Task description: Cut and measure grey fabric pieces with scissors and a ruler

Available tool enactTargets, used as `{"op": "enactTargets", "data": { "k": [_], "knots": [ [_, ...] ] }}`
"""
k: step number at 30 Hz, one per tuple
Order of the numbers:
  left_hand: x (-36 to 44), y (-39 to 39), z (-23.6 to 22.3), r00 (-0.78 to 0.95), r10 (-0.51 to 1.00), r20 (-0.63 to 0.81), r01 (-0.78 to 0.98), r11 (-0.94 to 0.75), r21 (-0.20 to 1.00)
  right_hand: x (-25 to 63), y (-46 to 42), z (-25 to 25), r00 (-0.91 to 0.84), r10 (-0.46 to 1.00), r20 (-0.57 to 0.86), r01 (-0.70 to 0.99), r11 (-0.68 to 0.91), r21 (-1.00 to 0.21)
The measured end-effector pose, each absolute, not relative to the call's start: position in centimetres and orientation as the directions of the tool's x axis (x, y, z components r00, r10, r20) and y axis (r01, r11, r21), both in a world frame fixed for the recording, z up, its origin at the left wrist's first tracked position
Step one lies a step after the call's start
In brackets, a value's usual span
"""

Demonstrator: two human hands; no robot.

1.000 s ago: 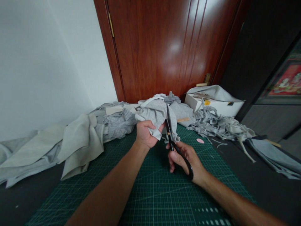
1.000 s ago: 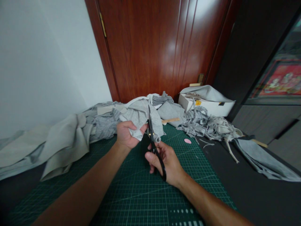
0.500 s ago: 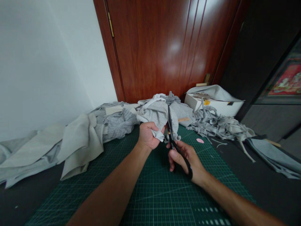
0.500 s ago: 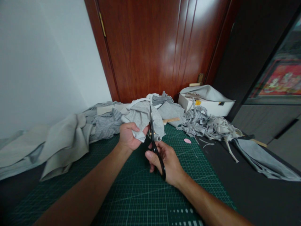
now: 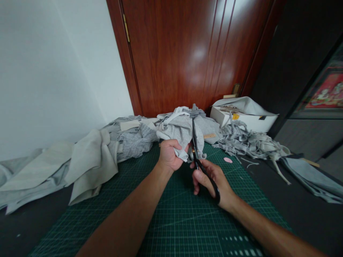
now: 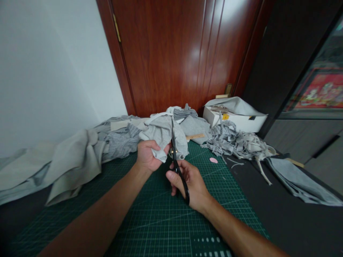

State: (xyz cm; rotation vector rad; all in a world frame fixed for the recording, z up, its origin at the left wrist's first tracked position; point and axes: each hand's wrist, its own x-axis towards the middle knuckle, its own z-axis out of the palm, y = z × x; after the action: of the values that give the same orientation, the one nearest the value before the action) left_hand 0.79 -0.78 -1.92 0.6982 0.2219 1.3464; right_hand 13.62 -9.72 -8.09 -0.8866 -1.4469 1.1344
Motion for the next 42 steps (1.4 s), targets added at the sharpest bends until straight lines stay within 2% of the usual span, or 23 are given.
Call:
{"op": "enactTargets", "data": {
  "k": [11,17,31,42],
  "knots": [
    [1.2,0.0,-1.8,0.235,0.953,0.194,-0.796,0.074,0.601,13.4,-9.9,-8.1,-0.182,0.949,0.258,-0.035,0.255,-0.966],
    [1.3,0.3,-1.8,0.146,0.975,0.166,-0.826,0.028,0.563,13.3,-9.8,-8.2,-0.192,0.947,0.256,-0.051,0.251,-0.967],
    [1.5,0.7,-1.9,0.119,0.987,0.110,-0.879,0.053,0.475,13.1,-9.9,-8.5,-0.239,0.936,0.259,-0.019,0.263,-0.965],
    [2.0,0.3,-2.1,0.103,0.992,0.074,-0.887,0.058,0.457,13.0,-9.8,-8.4,-0.245,0.939,0.242,-0.007,0.248,-0.969]
  ]
}}
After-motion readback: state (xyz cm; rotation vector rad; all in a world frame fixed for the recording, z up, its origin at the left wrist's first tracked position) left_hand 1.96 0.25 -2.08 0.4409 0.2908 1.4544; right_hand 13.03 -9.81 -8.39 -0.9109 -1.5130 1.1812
